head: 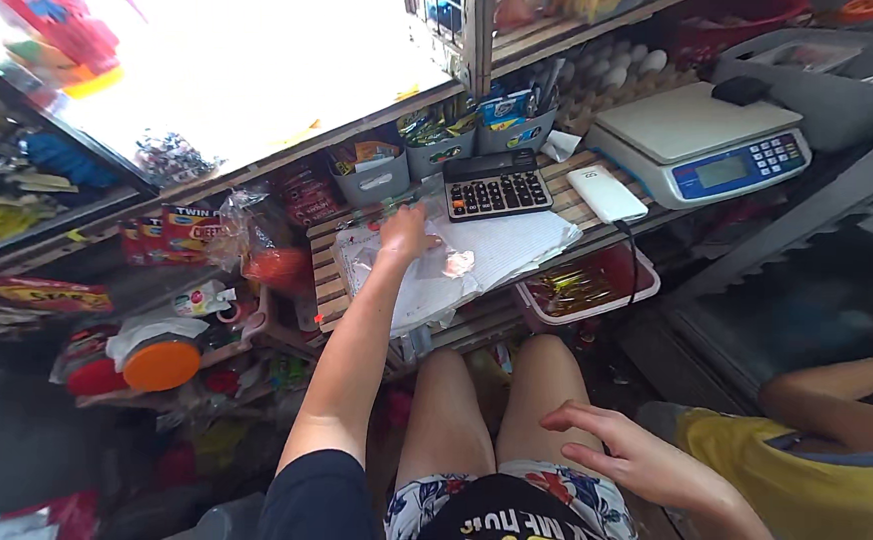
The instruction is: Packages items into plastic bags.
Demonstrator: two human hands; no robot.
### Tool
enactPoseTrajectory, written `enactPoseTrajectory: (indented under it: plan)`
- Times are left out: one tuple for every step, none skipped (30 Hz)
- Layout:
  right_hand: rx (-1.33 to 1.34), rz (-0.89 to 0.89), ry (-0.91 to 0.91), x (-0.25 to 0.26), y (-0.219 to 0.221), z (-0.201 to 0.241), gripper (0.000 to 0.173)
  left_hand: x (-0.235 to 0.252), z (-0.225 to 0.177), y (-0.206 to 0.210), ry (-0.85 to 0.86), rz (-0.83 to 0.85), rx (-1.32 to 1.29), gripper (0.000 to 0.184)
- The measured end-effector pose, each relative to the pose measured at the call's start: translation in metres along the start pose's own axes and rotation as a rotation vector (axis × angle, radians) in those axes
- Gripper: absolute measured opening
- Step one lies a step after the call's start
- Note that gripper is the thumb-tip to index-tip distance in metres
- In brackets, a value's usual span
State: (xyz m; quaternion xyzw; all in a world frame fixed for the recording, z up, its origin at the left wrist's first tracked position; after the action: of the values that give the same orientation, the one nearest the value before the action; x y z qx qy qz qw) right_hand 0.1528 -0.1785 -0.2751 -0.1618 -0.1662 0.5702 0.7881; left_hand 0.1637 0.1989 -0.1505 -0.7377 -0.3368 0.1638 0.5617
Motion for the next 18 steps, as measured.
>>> enactPoseTrajectory:
  plan:
    - [-0.011, 0.036, 0.007, 0.001, 0.000, 0.000, 0.037, 0.001, 0.004, 0.002, -0.021, -0.009, -0.010, 0.043]
    - [-0.023, 0.049, -0.004, 0.005, -0.002, 0.002, 0.036, 0.001, 0.007, 0.000, -0.027, -0.036, -0.036, 0.035]
    - [-0.031, 0.039, -0.034, 0.012, -0.006, 0.008, 0.035, 0.000, 0.006, -0.007, -0.019, -0.073, -0.074, 0.029]
    - [-0.033, 0.010, -0.078, 0.019, -0.012, 0.017, 0.034, -0.002, 0.004, -0.016, 0.014, -0.119, -0.118, 0.026]
    - [-0.031, -0.026, -0.128, 0.028, -0.021, 0.027, 0.033, -0.004, 0.001, -0.027, 0.068, -0.172, -0.172, 0.025]
    - [-0.028, -0.066, -0.181, 0.038, -0.030, 0.037, 0.032, -0.006, -0.002, -0.037, 0.133, -0.232, -0.235, 0.026]
    - [-0.019, -0.103, -0.232, 0.049, -0.039, 0.047, 0.031, -0.009, -0.004, -0.049, 0.193, -0.298, -0.303, 0.024]
    - [0.002, -0.135, -0.271, 0.060, -0.047, 0.058, 0.031, -0.014, -0.006, -0.061, 0.226, -0.358, -0.376, 0.022]
    - [0.036, -0.172, -0.298, 0.072, -0.055, 0.067, 0.032, -0.020, -0.008, -0.071, 0.233, -0.396, -0.455, 0.020]
    - [0.088, -0.209, -0.309, 0.083, -0.061, 0.075, 0.032, -0.027, -0.010, -0.080, 0.218, -0.400, -0.552, 0.019]
    - [0.134, -0.261, -0.297, 0.095, -0.066, 0.082, 0.033, -0.035, -0.013, -0.088, 0.194, -0.383, -0.665, 0.018]
    - [0.159, -0.335, -0.264, 0.106, -0.070, 0.087, 0.033, -0.044, -0.018, -0.094, 0.181, -0.367, -0.772, 0.017]
    - [0.165, -0.422, -0.214, 0.116, -0.074, 0.092, 0.035, -0.054, -0.023, -0.099, 0.184, -0.352, -0.865, 0.015]
    - [0.178, -0.495, -0.162, 0.126, -0.076, 0.096, 0.038, -0.064, -0.028, -0.103, 0.198, -0.338, -0.939, 0.015]
    - [0.211, -0.543, -0.118, 0.135, -0.077, 0.102, 0.041, -0.073, -0.032, -0.105, 0.207, -0.315, -0.996, 0.014]
    - [0.266, -0.565, -0.082, 0.142, -0.077, 0.107, 0.045, -0.082, -0.036, -0.105, 0.212, -0.283, -1.041, 0.015]
    - [0.337, -0.561, -0.054, 0.148, -0.076, 0.113, 0.047, -0.090, -0.039, -0.103, 0.218, -0.248, -1.080, 0.015]
    - [0.422, -0.547, -0.033, 0.153, -0.074, 0.119, 0.048, -0.098, -0.042, -0.101, 0.224, -0.218, -1.116, 0.015]
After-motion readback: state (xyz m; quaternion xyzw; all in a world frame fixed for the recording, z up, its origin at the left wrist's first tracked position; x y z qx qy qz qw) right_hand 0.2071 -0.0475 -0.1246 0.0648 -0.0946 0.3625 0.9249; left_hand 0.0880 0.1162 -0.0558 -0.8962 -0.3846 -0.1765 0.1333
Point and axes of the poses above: each hand's wrist, its own x-axis towards the middle knuckle, its own y-axis out of the palm, z = x × y, the point moved 7 cm from there along x, towards the middle knuckle, and after that the axes turned 15 degrees about -z, right-handed, at the moved point
